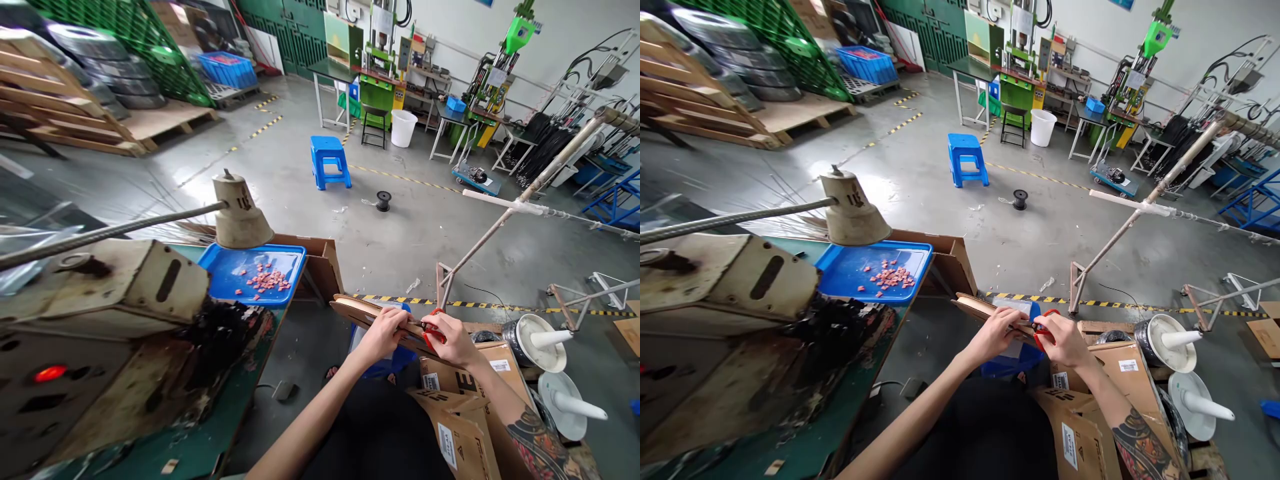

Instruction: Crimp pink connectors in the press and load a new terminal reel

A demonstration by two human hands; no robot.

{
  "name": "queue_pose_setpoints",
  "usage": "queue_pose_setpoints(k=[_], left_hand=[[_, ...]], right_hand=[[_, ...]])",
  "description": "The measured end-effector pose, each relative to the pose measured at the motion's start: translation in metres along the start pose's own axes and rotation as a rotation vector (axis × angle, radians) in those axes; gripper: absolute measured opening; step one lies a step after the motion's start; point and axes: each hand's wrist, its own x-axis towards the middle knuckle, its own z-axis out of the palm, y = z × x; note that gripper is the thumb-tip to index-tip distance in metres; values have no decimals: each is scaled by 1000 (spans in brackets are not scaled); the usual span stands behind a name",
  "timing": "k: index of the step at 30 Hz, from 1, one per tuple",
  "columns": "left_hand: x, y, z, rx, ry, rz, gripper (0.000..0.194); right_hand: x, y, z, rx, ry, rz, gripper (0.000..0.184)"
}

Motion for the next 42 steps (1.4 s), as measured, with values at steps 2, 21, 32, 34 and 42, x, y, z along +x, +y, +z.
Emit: queue_pose_setpoints(k=[2, 21, 32, 34, 42], left_hand=[[0, 1, 0, 6, -7, -2, 40], [8, -1, -7, 18, -5, -9, 35], [6, 11, -15, 173, -74, -4, 26], [6, 15, -15, 218, -93, -6, 32], [14, 20, -13, 302, -232, 65, 43]], right_hand=[[0, 0, 1, 1, -12, -18, 30], [6, 16, 2, 304, 63, 392, 17], [10, 54, 20, 659, 80, 623, 53], [5, 51, 20, 682, 78, 627, 56], [-7, 48, 3, 722, -93, 558, 44]])
